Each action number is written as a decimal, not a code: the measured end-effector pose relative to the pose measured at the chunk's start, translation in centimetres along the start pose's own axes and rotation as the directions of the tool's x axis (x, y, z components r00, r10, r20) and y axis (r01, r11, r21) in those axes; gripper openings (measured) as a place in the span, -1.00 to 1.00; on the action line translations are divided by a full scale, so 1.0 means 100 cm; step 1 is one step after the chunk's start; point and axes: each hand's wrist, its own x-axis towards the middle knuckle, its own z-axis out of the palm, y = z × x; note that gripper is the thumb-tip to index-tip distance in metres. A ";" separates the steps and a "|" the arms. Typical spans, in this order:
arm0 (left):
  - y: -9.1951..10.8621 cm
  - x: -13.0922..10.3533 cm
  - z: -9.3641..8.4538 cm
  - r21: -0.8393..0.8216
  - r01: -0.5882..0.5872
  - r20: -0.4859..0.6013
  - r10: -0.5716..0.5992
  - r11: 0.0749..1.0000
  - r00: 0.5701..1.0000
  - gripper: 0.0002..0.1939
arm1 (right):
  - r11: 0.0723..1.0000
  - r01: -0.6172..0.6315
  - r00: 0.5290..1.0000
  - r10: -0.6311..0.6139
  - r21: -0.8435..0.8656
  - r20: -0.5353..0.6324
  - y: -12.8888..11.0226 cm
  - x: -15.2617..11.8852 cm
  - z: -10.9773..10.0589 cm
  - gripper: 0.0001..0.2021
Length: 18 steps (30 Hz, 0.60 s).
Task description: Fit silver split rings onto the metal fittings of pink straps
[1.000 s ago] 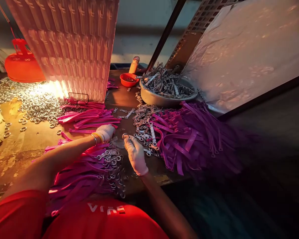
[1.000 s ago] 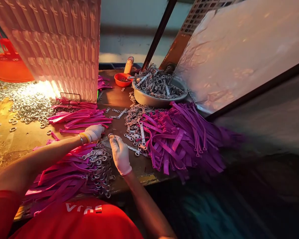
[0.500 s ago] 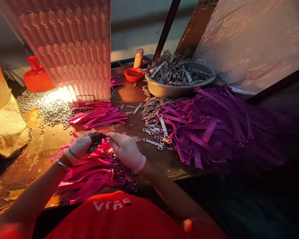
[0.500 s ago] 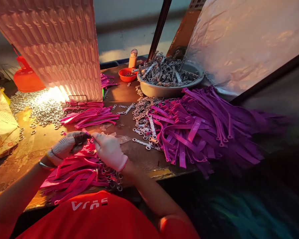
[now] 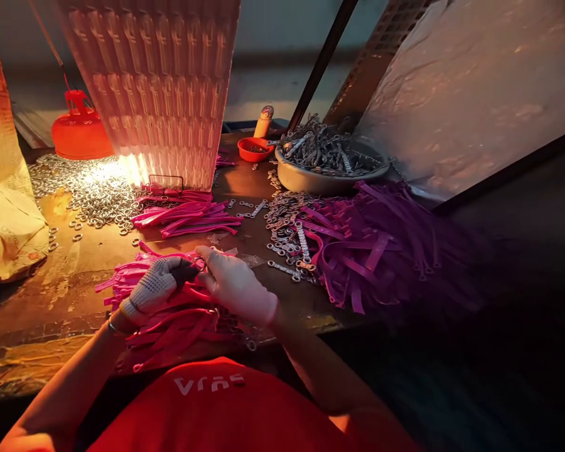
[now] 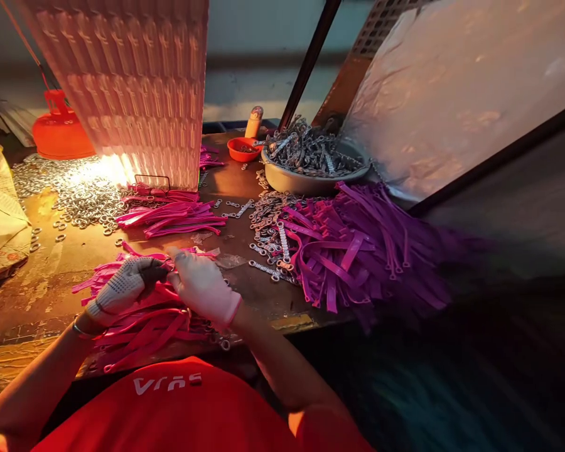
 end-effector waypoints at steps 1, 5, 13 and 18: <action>-0.001 -0.002 0.001 -0.016 0.005 -0.022 -0.005 1.000 1.000 -0.64 | 1.000 -0.011 0.998 0.011 0.003 0.059 0.000 0.001 -0.003 -0.51; -0.006 -0.006 0.004 0.013 -0.005 -0.029 0.005 1.000 1.000 -0.64 | 0.995 -0.035 0.980 0.053 -0.094 0.191 0.002 0.003 -0.003 -0.65; 0.003 0.006 -0.010 0.216 -0.089 0.064 0.077 0.972 0.995 -0.77 | 0.957 0.151 0.966 -0.089 -0.249 0.245 0.003 0.007 0.016 -0.59; 0.024 0.009 -0.072 0.501 -0.123 -0.012 0.149 0.857 0.989 -0.91 | 0.963 0.073 0.988 -0.034 -0.258 0.154 0.009 0.013 0.000 -0.51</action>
